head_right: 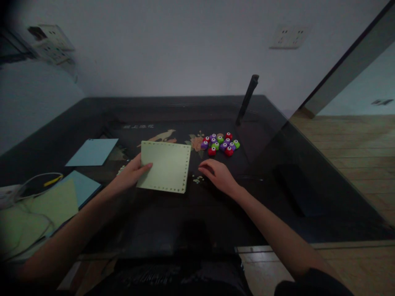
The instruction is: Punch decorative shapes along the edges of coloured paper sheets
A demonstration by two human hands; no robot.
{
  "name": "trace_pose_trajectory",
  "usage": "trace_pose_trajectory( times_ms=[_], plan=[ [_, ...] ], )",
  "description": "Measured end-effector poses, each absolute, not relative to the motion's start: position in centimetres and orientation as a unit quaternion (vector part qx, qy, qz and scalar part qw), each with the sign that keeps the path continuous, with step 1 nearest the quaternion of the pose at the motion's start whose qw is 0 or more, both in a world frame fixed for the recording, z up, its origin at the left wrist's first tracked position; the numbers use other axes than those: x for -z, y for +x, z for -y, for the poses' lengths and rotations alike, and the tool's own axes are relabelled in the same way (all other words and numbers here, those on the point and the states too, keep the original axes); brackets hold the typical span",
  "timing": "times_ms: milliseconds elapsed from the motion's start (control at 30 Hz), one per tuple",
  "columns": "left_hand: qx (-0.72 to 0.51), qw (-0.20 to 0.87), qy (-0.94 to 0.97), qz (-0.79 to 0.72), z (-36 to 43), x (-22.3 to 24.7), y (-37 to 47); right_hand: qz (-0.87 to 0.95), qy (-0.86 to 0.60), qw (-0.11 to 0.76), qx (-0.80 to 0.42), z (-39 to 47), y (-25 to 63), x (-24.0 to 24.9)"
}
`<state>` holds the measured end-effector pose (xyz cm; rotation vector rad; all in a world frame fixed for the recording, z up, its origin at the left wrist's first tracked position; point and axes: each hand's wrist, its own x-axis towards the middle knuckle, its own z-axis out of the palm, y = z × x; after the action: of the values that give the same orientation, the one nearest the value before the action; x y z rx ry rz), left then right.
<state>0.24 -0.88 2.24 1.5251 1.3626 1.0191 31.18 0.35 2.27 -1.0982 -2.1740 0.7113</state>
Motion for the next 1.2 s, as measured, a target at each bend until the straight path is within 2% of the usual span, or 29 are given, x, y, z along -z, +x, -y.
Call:
trace_pose_trajectory(
  times_ms=[67, 133, 300, 533, 800, 967, 1067, 1200],
  plan=[
    [-0.357, 0.486, 0.555, -0.573, 2.5, -1.5, -1.1, 0.853, -0.404, 0.255, -0.211, 0.3, 30.9, -1.3],
    [-0.335, 0.507, 0.527, -0.594, 3.9, -0.9, -1.7, 0.877, -0.395, 0.222, -0.161, 0.7, 30.3, -0.7],
    [-0.330, 0.500, 0.516, -0.612, 4.9, 0.1, -1.5, 0.898, -0.402, 0.164, -0.076, 1.0, 28.4, -0.6],
    [-0.320, 0.492, 0.537, -0.605, 4.6, 1.1, -1.1, 0.898, -0.409, 0.154, -0.039, 1.1, 28.5, -0.3],
    [-0.292, 0.432, 0.580, -0.626, 4.3, -0.2, 0.6, 0.894, -0.416, 0.160, -0.051, 1.1, 28.6, -0.3],
    [-0.248, 0.372, 0.620, -0.645, 4.4, -0.9, 0.9, 0.861, -0.425, 0.242, -0.141, 0.4, 29.7, -0.7],
    [-0.187, 0.325, 0.648, -0.663, 4.7, -1.4, 1.0, 0.832, -0.437, 0.291, -0.178, -0.3, 31.0, -1.2],
    [-0.090, 0.270, 0.661, -0.694, 5.0, -2.1, 1.0, 0.829, -0.440, 0.292, -0.185, -0.4, 32.1, -1.8]
  ],
)
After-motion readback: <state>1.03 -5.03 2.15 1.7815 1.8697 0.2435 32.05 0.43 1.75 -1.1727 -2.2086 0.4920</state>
